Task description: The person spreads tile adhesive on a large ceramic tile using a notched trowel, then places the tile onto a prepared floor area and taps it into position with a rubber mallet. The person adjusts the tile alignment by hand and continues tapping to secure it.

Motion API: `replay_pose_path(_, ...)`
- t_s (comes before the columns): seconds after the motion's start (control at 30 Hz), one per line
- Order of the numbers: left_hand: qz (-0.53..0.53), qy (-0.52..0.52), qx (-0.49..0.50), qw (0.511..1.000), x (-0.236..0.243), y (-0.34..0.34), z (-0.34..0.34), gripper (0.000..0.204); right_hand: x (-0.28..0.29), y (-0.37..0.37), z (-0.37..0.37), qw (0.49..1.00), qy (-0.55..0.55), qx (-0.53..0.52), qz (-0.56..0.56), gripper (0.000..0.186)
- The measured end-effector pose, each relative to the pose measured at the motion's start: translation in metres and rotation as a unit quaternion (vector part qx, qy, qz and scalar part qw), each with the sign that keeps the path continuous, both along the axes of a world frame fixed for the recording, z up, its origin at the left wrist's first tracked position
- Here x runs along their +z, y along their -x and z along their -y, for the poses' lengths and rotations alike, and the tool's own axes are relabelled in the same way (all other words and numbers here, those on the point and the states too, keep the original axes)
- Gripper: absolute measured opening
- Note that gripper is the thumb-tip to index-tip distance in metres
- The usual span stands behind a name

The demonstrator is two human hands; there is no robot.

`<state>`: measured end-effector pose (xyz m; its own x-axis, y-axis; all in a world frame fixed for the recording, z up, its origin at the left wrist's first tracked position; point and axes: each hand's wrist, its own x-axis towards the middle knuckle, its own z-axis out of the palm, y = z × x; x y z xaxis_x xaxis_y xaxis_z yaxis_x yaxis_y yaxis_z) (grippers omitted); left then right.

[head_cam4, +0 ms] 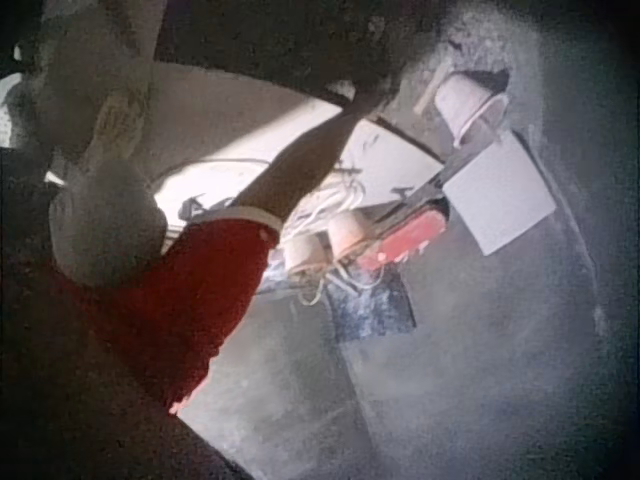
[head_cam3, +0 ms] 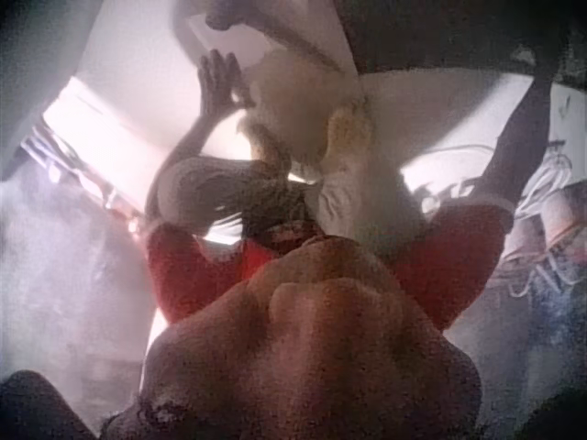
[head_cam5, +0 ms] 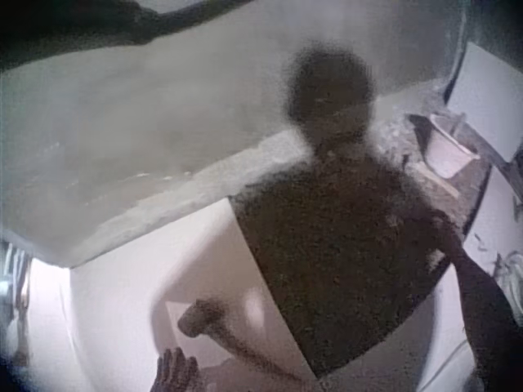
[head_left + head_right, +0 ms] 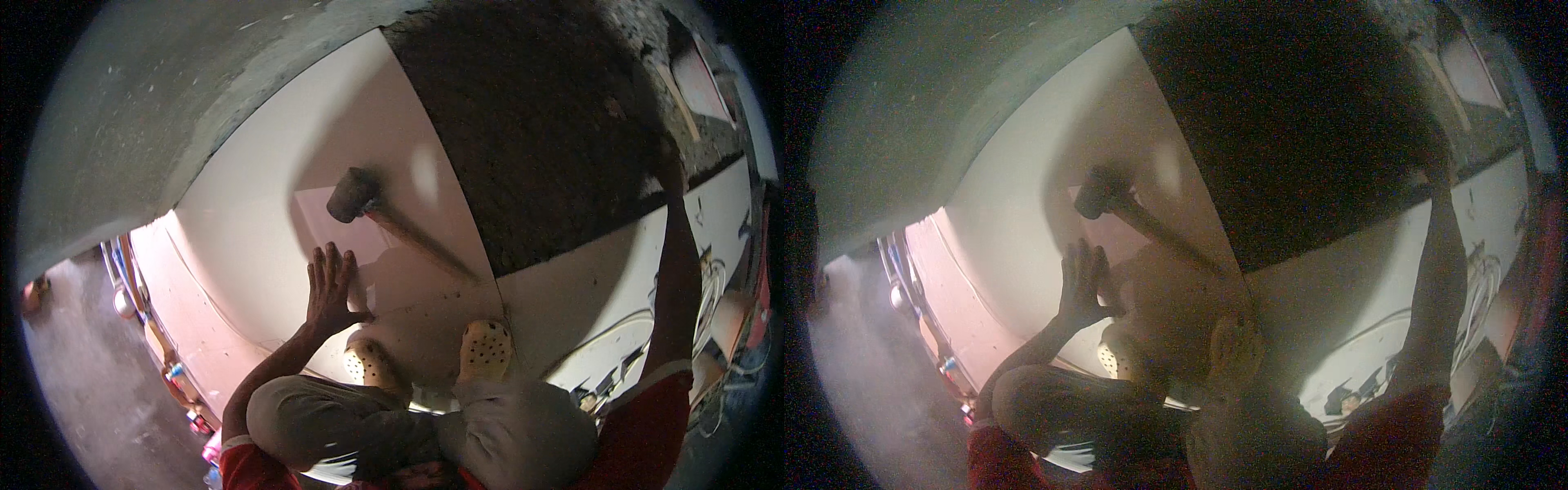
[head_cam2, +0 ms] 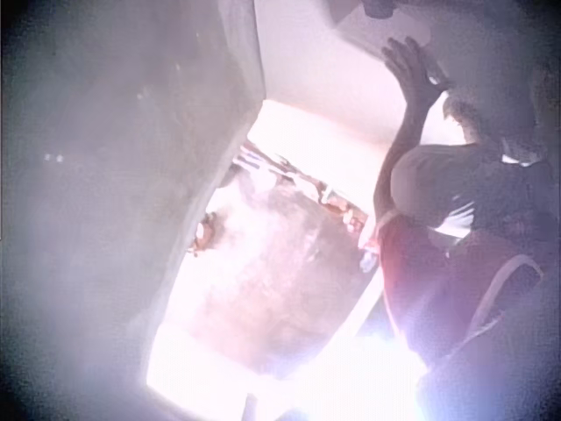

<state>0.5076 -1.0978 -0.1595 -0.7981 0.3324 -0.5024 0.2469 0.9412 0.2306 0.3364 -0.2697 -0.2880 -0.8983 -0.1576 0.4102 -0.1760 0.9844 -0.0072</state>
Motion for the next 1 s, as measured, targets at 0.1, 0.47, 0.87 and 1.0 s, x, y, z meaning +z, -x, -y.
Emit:
replay_pose_path(0.1,0.009,0.002,-0.001,1.000,-0.002,0.000,0.001,0.148,0.000,0.000,-0.005,0.911,-0.224,-0.251,0.240,0.057)
replay_pose_path(0.47,0.006,0.006,0.003,1.000,-0.006,0.001,0.004,0.149,0.147,0.104,0.307,0.834,0.307,-0.054,0.454,0.057)
replay_pose_path(0.87,0.021,0.016,0.022,0.999,-0.008,-0.001,0.009,0.151,0.183,0.195,0.440,0.878,0.160,-0.017,0.451,0.074)
replay_pose_path(1.0,-0.005,0.016,-0.001,1.000,-0.010,-0.001,0.010,0.148,0.186,0.199,0.441,0.889,0.184,0.021,0.418,0.063)
